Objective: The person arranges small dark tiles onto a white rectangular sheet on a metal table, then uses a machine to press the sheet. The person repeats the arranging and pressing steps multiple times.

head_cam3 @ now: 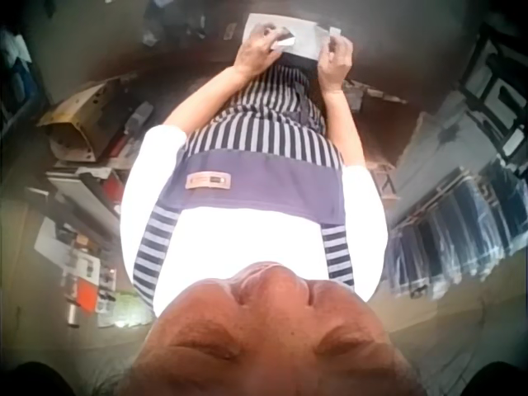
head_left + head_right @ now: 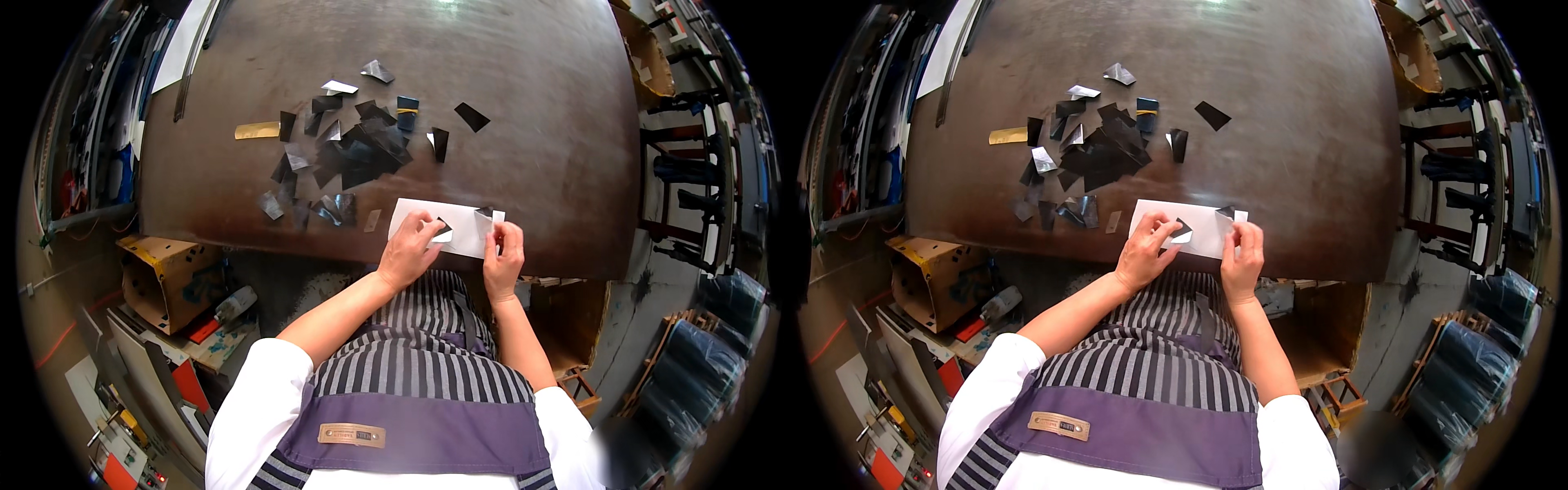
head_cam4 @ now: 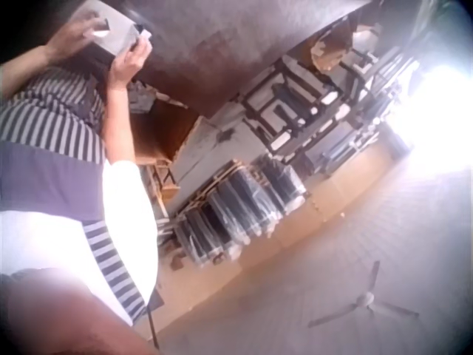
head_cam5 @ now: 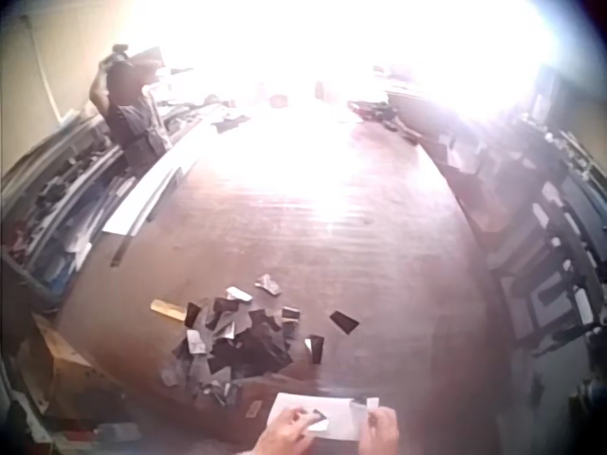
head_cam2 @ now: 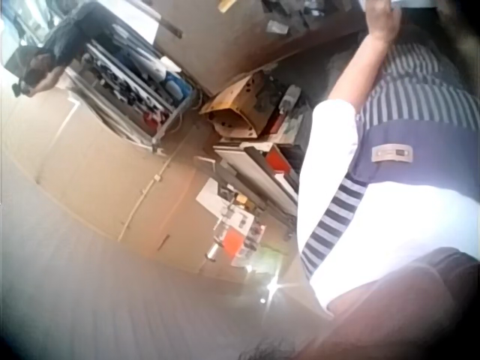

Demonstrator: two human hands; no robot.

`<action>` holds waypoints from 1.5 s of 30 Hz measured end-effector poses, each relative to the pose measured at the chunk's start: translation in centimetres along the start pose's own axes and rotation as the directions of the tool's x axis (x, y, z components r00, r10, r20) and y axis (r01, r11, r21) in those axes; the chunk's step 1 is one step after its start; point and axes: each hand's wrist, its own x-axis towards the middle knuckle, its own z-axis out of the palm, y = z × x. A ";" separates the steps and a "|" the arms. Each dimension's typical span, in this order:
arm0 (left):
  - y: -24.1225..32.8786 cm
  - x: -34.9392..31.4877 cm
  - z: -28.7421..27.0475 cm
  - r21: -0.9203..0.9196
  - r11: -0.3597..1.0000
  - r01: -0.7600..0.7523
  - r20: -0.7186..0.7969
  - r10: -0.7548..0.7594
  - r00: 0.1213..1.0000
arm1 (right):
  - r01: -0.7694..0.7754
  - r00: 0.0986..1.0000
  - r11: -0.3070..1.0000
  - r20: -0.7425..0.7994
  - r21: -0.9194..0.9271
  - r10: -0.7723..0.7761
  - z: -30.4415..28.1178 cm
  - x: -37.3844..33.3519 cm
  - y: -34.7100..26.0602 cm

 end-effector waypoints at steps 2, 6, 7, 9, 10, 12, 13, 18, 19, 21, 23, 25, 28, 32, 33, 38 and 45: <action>-0.3 1.1 0.7 0.022 0.999 -0.048 0.030 0.047 0.998 | -0.064 0.998 0.998 -0.022 -0.008 0.064 -0.1 1.1 -0.2; -1.0 1.7 2.2 0.068 0.997 0.047 0.058 -0.051 0.997 | -0.020 0.993 0.993 0.111 -0.114 0.033 0.3 1.9 2.2; -0.7 1.8 2.1 0.045 0.995 0.093 0.025 -0.095 0.995 | -0.027 0.996 0.996 0.081 -0.090 0.035 0.3 1.9 2.7; -0.2 2.1 1.6 -0.059 0.978 0.199 -0.017 -0.200 0.980 | -0.040 0.999 0.998 0.024 -0.041 0.041 0.2 1.8 3.2; -0.2 2.1 1.0 -0.140 0.956 0.256 -0.020 -0.261 0.965 | -0.122 0.993 0.988 0.017 0.091 0.121 0.0 1.7 3.2; -0.8 2.0 -0.1 -0.259 0.929 0.262 -0.076 -0.290 0.954 | -0.270 0.960 0.898 0.027 0.347 0.279 -0.6 1.6 3.0; -1.3 2.0 -0.7 -0.328 0.898 0.292 -0.068 -0.331 0.941 | -0.349 0.928 0.776 0.082 0.526 0.363 -1.0 1.7 2.7; -4.7 2.7 -3.3 -0.235 0.950 0.203 -0.191 -0.251 0.949 | -0.465 0.810 0.006 0.422 0.885 0.407 -2.3 2.2 1.3; -5.0 2.6 -3.8 0.036 0.987 0.154 -0.239 -0.141 0.961 | -0.453 0.795 -0.118 0.460 0.884 0.395 -2.2 2.2 1.0; -5.1 2.3 -4.5 0.151 0.968 0.199 -0.266 -0.154 0.952 | -0.486 0.777 -0.189 0.521 0.853 0.354 -1.8 1.7 1.1; -5.7 1.8 -5.1 0.244 0.945 0.219 -0.261 -0.153 0.953 | -0.506 0.754 -0.258 0.567 0.823 0.330 -1.3 1.5 0.8; -6.3 1.2 -5.5 0.279 0.929 0.244 -0.260 -0.172 0.950 | -0.519 0.757 -0.287 0.588 0.806 0.284 -0.8 1.1 0.9; -6.5 0.6 -5.8 0.213 0.943 0.256 -0.264 -0.197 0.944 | -0.514 0.756 -0.349 0.606 0.783 0.246 -0.1 0.6 0.9; -4.2 0.9 -6.5 0.243 0.931 0.271 -0.362 -0.172 0.916 | -0.538 0.753 -0.327 0.618 0.777 0.227 0.4 0.8 -0.2; -3.2 1.0 -6.6 0.129 0.961 0.244 -0.347 -0.187 0.919 | -0.545 0.753 -0.314 0.619 0.777 0.225 0.6 0.8 -0.6; 2.1 1.2 -4.9 -0.244 0.954 0.176 -0.185 -0.224 0.957 | -0.558 0.809 -0.048 0.556 0.828 0.189 1.3 1.2 -2.2; 1.6 0.5 -2.6 -0.741 0.494 0.455 0.333 -0.318 0.888 | -0.716 0.695 0.270 0.693 0.643 0.194 1.4 2.2 -1.8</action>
